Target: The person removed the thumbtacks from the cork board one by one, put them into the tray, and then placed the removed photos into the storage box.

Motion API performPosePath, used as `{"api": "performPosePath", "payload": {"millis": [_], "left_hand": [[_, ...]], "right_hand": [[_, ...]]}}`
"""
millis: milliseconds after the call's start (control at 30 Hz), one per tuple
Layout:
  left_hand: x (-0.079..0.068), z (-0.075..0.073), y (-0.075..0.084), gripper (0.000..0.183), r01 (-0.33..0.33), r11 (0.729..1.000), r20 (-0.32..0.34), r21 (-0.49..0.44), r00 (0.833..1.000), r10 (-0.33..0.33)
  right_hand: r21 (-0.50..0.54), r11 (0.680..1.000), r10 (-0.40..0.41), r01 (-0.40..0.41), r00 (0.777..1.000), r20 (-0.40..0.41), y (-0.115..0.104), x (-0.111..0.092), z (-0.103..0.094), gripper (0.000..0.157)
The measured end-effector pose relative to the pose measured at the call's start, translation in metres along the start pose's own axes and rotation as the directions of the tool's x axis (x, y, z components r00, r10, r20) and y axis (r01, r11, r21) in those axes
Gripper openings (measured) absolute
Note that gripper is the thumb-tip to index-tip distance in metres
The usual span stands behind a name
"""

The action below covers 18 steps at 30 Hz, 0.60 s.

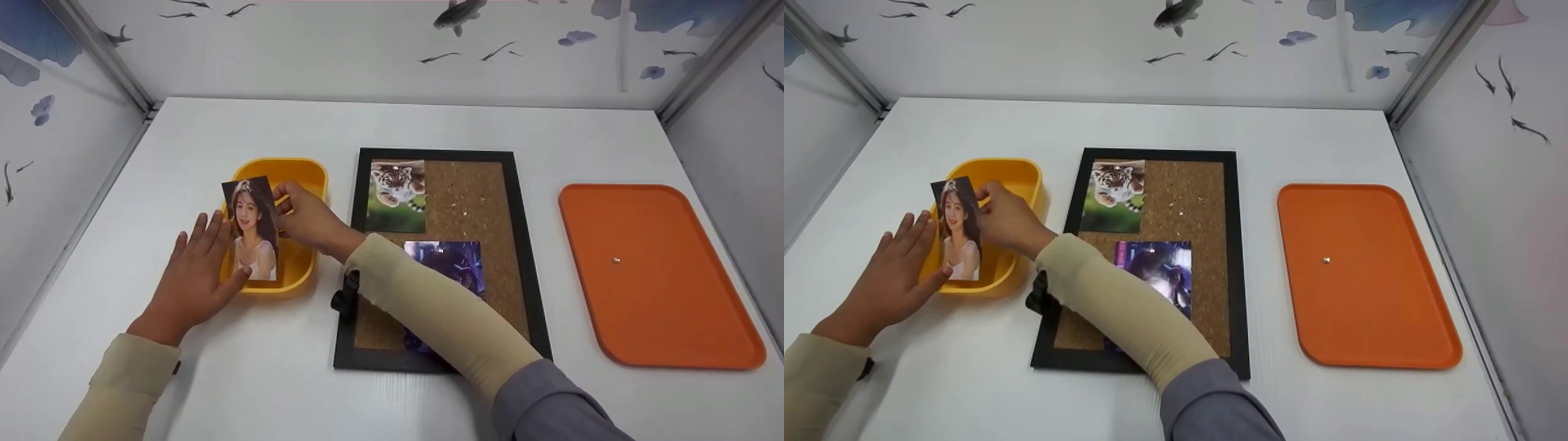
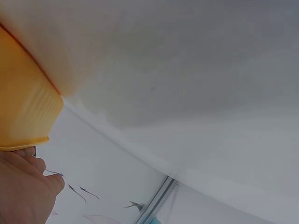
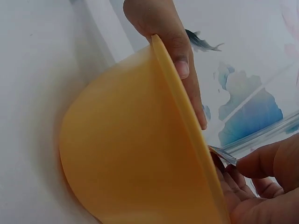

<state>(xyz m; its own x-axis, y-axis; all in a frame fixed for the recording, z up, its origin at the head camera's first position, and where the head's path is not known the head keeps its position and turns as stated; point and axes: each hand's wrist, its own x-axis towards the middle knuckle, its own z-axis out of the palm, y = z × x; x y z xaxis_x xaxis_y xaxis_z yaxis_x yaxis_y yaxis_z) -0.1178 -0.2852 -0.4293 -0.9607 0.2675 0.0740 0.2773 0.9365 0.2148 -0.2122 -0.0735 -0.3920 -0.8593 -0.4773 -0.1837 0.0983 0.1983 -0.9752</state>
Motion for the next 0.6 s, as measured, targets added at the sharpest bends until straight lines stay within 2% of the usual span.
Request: {"api": "performPosePath", "payload": {"millis": [133, 333, 600], "left_hand": [[0.0006, 0.0008, -0.0012, 0.084, -0.002, 1.000, -0.004, 0.000, 1.000, 0.002], [0.0010, 0.0005, -0.0014, 0.084, 0.013, 1.000, 0.001, 0.005, 1.000, -0.013], [0.0012, 0.0010, -0.0010, 0.085, 0.020, 1.000, -0.006, 0.005, 1.000, -0.020]], "right_hand": [[-0.090, 0.996, 0.007, -0.008, 1.000, -0.008, -0.0023, -0.0010, 0.0003, 0.027], [-0.167, 0.986, -0.003, 0.004, 1.000, 0.007, -0.0030, -0.0011, -0.0001, 0.026], [-0.291, 0.956, -0.028, 0.031, 1.000, 0.012, -0.0009, -0.0025, -0.0013, 0.022]]}}
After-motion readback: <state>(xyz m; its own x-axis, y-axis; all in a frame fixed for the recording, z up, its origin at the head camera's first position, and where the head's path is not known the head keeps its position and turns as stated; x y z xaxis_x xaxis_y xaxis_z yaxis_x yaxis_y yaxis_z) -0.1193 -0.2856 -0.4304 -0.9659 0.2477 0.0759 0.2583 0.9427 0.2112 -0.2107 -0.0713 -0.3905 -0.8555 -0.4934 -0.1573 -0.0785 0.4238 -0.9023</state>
